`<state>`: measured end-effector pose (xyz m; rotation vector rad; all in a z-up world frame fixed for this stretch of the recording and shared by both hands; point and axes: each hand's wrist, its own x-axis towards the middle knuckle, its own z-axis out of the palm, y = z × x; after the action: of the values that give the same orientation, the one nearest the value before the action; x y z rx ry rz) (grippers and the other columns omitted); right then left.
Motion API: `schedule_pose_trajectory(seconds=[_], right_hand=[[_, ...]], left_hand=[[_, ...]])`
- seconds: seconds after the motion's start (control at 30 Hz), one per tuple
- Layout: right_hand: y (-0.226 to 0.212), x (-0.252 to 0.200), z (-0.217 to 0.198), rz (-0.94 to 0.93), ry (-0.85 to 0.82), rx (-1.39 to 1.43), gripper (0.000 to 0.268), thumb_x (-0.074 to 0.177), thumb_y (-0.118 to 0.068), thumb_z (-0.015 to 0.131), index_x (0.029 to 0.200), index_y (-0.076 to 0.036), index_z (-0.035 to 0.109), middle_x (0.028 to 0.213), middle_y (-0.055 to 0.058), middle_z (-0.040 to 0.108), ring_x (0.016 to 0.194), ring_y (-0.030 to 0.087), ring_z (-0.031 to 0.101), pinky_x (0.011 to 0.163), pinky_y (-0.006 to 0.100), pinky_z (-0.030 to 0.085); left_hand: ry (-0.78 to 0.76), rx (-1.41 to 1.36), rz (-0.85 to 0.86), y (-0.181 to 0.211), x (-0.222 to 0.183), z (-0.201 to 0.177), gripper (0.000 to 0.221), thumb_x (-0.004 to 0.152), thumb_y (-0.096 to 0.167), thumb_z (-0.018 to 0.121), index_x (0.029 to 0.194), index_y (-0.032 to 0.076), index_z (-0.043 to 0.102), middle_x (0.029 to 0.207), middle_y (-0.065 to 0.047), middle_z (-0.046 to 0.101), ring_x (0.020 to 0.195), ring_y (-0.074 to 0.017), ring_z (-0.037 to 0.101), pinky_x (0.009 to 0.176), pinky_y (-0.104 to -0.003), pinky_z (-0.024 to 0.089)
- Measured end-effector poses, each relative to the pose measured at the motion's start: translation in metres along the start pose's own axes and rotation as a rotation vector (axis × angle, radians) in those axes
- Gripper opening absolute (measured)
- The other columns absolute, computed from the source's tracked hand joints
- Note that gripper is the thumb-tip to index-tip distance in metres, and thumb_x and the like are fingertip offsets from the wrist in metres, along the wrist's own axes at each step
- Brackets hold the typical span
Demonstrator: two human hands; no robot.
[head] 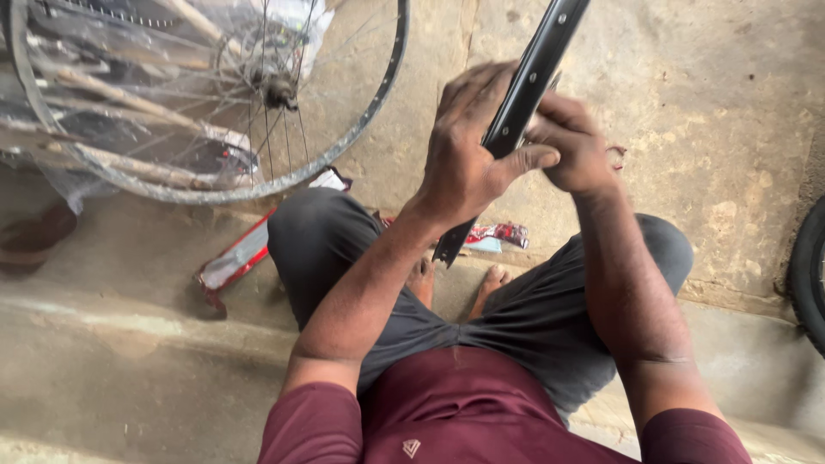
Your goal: The person sits on the floor and inserts spoke nipples into a bicycle rim by hand, then picks up a different wheel assembly.
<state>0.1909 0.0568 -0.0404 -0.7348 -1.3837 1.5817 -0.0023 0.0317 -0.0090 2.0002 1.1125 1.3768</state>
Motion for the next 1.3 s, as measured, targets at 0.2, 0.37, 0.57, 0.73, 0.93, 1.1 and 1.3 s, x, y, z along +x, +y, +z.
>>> schedule_pose_trajectory(seconds=[0.2,0.37,0.57,0.73,0.93,1.1,1.3], right_hand=[[-0.018,-0.003,0.024,-0.274,0.066,-0.335,0.041,0.106,-0.026,0.070,0.134,0.003,0.061,0.122,0.013,0.067,0.112,0.020,0.067,0.099,0.035,0.058],[-0.025,0.004,0.038,-0.503,0.284,-0.888,0.025,0.101,-0.016,0.076,0.101,0.003,0.059,0.103,0.017,0.066,0.091,0.020,0.070,0.077,0.033,0.058],[-0.006,0.019,0.049,-0.607,0.525,-0.821,0.022,0.087,-0.007,0.079,0.084,0.000,0.059,0.092,0.011,0.058,0.082,0.020,0.062,0.068,0.032,0.048],[-0.016,0.014,0.032,-0.255,0.158,-0.389,0.020,0.083,-0.006,0.079,0.086,-0.001,0.060,0.100,0.007,0.063,0.092,0.013,0.060,0.077,0.026,0.051],[-0.003,0.008,0.050,-0.420,0.362,-0.192,0.011,0.094,0.000,0.072,0.104,0.001,0.068,0.123,0.011,0.066,0.111,0.014,0.067,0.096,0.030,0.058],[0.011,0.006,0.049,-0.288,0.408,-0.342,0.024,0.096,0.000,0.061,0.119,0.002,0.066,0.115,0.009,0.070,0.100,0.012,0.069,0.088,0.028,0.059],[0.005,0.008,0.033,0.004,0.200,0.232,0.032,0.107,-0.017,0.059,0.131,0.003,0.065,0.111,0.008,0.066,0.100,0.014,0.064,0.088,0.029,0.055]], left_hand=[[-0.006,-0.007,-0.021,0.006,0.004,-0.001,0.090,0.084,0.061,0.078,0.147,0.001,0.053,0.149,-0.019,0.058,0.148,-0.0351,0.046,0.125,-0.048,0.043],[0.014,0.020,-0.007,0.005,0.006,0.002,0.089,0.084,0.061,0.078,0.146,0.002,0.054,0.147,-0.017,0.060,0.144,-0.0329,0.047,0.125,-0.048,0.041],[0.025,-0.035,-0.067,0.019,0.005,0.000,0.083,0.089,0.059,0.078,0.146,0.003,0.055,0.137,-0.016,0.064,0.139,-0.0316,0.054,0.122,-0.045,0.044],[-0.001,-0.065,-0.154,0.024,0.012,-0.018,0.075,0.090,0.043,0.082,0.144,0.000,0.054,0.133,-0.018,0.065,0.136,-0.0330,0.058,0.119,-0.046,0.049],[0.002,0.048,-0.112,0.029,0.023,-0.027,0.071,0.091,0.027,0.083,0.144,-0.004,0.049,0.132,-0.023,0.062,0.133,-0.0371,0.057,0.118,-0.050,0.044],[-0.032,0.068,-0.062,0.041,0.020,-0.024,0.063,0.090,0.024,0.084,0.142,0.003,0.056,0.137,-0.019,0.066,0.135,-0.0367,0.057,0.122,-0.051,0.044],[-0.067,0.016,-0.110,0.039,0.025,-0.028,0.069,0.090,0.027,0.082,0.146,0.000,0.051,0.142,-0.023,0.060,0.140,-0.0391,0.055,0.121,-0.051,0.043]])
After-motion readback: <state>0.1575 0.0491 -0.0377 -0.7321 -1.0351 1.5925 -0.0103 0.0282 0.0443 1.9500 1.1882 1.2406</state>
